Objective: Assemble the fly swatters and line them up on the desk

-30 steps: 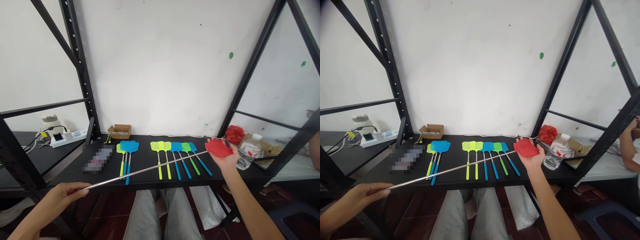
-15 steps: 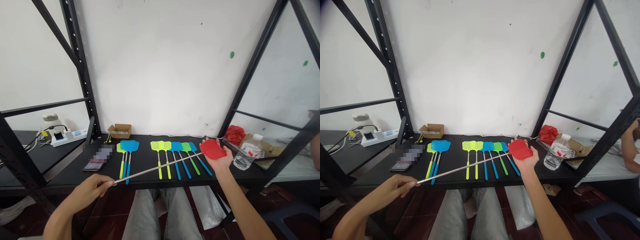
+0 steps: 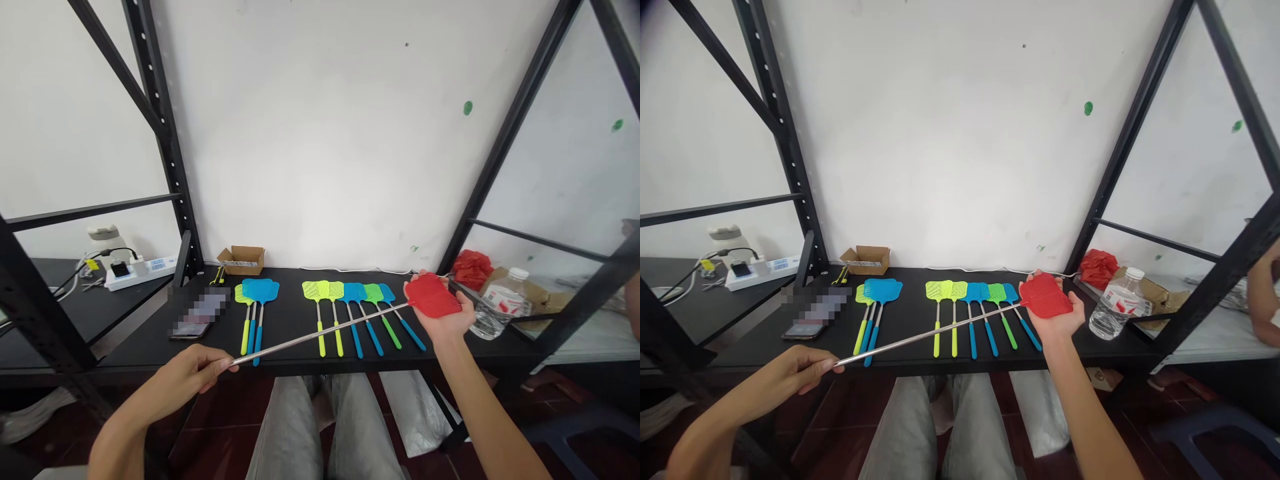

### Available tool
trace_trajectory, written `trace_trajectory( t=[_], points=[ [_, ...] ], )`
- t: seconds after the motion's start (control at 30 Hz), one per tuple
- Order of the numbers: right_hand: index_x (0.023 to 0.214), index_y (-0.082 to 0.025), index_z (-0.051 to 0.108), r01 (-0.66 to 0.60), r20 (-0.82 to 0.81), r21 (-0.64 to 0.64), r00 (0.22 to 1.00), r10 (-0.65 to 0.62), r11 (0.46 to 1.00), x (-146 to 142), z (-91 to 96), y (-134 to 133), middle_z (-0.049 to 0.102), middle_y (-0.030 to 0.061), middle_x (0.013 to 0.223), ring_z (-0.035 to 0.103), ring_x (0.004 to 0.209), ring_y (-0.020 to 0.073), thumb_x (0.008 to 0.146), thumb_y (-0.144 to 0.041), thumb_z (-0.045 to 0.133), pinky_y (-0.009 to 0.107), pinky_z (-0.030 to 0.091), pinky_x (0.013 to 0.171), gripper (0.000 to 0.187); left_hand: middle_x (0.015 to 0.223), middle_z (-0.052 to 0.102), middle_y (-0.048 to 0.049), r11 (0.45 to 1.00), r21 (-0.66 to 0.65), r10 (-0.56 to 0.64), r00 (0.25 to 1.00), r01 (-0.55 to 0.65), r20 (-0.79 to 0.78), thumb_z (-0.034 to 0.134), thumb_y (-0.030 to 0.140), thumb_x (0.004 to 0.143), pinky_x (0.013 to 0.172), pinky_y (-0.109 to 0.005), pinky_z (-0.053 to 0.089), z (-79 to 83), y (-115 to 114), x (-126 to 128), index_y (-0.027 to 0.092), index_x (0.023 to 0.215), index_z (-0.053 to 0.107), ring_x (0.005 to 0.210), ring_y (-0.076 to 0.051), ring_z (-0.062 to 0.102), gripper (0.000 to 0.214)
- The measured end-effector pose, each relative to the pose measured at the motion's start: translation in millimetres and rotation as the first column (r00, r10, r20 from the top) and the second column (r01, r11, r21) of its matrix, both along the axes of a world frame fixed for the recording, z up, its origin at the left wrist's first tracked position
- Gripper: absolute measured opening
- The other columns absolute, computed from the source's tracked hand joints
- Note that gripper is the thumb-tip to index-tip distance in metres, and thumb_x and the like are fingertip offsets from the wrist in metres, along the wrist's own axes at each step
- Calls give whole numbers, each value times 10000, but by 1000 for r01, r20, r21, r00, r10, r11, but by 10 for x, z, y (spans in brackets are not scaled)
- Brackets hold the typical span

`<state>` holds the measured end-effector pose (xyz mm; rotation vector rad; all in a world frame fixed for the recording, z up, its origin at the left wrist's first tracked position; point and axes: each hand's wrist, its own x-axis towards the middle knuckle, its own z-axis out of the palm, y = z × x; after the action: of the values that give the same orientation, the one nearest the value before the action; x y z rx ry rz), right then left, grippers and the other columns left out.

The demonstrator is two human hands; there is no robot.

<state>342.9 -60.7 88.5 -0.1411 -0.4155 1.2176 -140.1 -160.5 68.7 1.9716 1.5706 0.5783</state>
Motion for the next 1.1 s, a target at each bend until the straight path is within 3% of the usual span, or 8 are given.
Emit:
trace_trajectory(
  t=[0.1, 0.2, 0.37, 0.63, 0.9, 1.0, 1.1],
  points=[
    [908, -247, 603, -15, 20, 26, 1000, 15, 1000, -145, 30, -34, 625, 75, 1171, 575, 1147, 288, 747, -409, 473, 564, 437, 963, 263, 566, 336, 45, 985, -110, -120, 987, 132, 110, 354, 591, 928, 528, -219, 248, -46, 55, 118, 160, 933, 703, 546, -113, 290, 554],
    [917, -244, 608, -48, 43, 55, 998, 46, 997, -309, 60, -68, 626, 78, 1167, 576, 1142, 296, 748, -419, 498, 556, 435, 964, 267, 569, 277, 53, 982, -127, -116, 979, 138, 166, 356, 580, 931, 519, -227, 216, -51, 98, 251, 149, 914, 686, 546, -113, 241, 543],
    [922, -243, 611, -61, 34, 90, 998, 59, 994, -542, 134, -150, 630, 70, 1138, 584, 1117, 286, 766, -421, 510, 528, 431, 973, 258, 595, 263, 52, 986, -113, -96, 975, 120, 199, 387, 595, 916, 519, -234, 212, 30, 95, 404, 149, 853, 657, 563, -115, 240, 525],
    [940, -264, 616, -138, 84, 136, 988, 127, 981, -1054, 189, -334, 623, 50, 1147, 599, 1071, 260, 802, -442, 499, 497, 441, 955, 254, 606, 283, 53, 972, -81, -189, 939, 220, 286, 336, 578, 947, 538, -241, 228, 44, 116, 839, 171, 814, 596, 580, -117, 271, 501],
    [911, -271, 615, -137, 95, 153, 988, 123, 979, -1050, 263, -358, 633, 40, 1108, 609, 1019, 240, 794, -455, 498, 482, 449, 949, 247, 605, 274, 60, 967, -70, -208, 916, 246, 345, 354, 565, 951, 529, -235, 232, 41, 139, 901, 181, 793, 564, 577, -113, 259, 465],
    [904, -272, 614, -176, 99, 155, 982, 162, 972, -1191, 232, -427, 638, 44, 1097, 614, 997, 243, 800, -451, 496, 481, 461, 922, 238, 599, 309, 58, 963, -44, -227, 893, 264, 390, 370, 562, 949, 523, -228, 234, -10, 149, 1097, 179, 775, 548, 572, -109, 281, 457],
    [926, -282, 615, -254, 127, 126, 963, 238, 959, -1420, 162, -519, 643, 43, 1087, 621, 970, 249, 817, -456, 496, 496, 466, 905, 237, 561, 304, 68, 959, -31, -225, 823, 282, 521, 349, 573, 952, 503, -217, 233, -107, 156, 1373, 178, 753, 517, 539, -99, 278, 473]
  ],
)
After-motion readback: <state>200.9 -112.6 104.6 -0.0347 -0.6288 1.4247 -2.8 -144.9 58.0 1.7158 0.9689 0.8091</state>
